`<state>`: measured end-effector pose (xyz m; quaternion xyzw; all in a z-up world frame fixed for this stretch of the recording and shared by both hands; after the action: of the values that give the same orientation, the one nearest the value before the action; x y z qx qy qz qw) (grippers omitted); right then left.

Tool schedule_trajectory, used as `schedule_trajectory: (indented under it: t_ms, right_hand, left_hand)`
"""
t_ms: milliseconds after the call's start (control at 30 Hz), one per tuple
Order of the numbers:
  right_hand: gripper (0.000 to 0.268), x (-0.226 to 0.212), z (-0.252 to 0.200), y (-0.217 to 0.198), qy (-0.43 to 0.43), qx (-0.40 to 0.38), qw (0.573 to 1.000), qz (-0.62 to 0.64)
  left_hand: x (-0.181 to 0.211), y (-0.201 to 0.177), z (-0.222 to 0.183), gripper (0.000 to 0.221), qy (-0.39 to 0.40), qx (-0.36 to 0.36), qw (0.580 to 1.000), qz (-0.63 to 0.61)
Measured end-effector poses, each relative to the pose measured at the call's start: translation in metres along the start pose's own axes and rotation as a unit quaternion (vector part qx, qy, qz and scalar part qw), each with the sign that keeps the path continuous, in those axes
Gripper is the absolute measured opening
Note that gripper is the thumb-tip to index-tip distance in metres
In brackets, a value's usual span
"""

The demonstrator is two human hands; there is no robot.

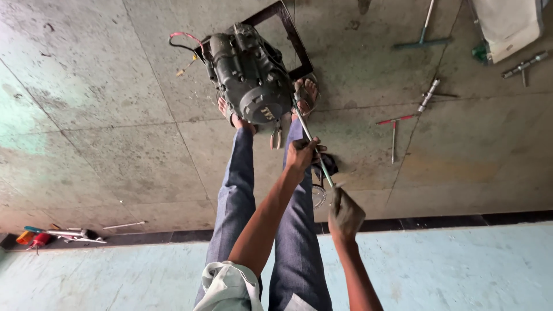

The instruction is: Repairing a motorcycle engine using a T-handle socket wrench to adjust or remove bolts.

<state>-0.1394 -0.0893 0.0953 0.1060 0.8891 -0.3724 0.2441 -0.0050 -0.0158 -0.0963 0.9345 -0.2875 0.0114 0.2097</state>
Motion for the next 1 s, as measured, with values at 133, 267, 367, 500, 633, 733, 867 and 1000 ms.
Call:
schedule_trajectory:
  t_ms: [133,267,367,500,633,733,867,1000]
  right_hand:
    - [0.049,0.120,-0.020,0.087,0.280,-0.129,0.782,0.541]
    - [0.036,0.075,-0.020,0.052,0.261,-0.100,0.851,0.444]
    - [0.042,-0.013,-0.007,-0.008,0.068,-0.028,0.997,0.023]
    - [0.043,-0.004,0.007,0.019,0.145,-0.117,0.975,0.120]
    - [0.051,0.072,-0.035,0.054,0.356,-0.136,0.865,0.328]
    - [0.056,-0.034,-0.004,-0.006,0.158,-0.028,0.975,0.156]
    - [0.056,-0.039,-0.009,0.002,-0.026,0.004,0.997,0.069]
    - [0.054,0.084,-0.013,0.078,0.192,-0.089,0.801,0.560]
  left_hand:
    - [0.004,-0.001,-0.004,0.028,-0.001,-0.003,1.000,0.030]
    - [-0.001,-0.013,0.019,0.032,0.027,0.004,0.999,0.047]
    - [-0.015,-0.010,0.005,0.028,0.024,-0.003,1.000,-0.010]
    - [0.005,0.000,0.007,0.027,0.017,-0.019,1.000,-0.005]
    - [-0.009,-0.002,0.010,0.029,0.021,-0.014,1.000,0.001]
    - [-0.002,-0.003,0.013,0.027,0.017,-0.005,1.000,0.005]
    - [0.004,0.000,0.012,0.027,0.032,-0.019,0.999,0.007]
    - [0.011,0.005,0.013,0.029,0.035,-0.019,0.999,0.031]
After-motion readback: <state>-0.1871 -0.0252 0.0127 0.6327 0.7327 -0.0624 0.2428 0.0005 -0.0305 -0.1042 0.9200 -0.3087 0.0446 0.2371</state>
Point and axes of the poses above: each hand's wrist, its own z-axis towards the middle knuckle, its own y-axis out of the palm, x = y × z, the point moved 9 cm from there along z, towards the middle knuckle, and after that the axes turned 15 degrees about -x, right-handed, at the moved point
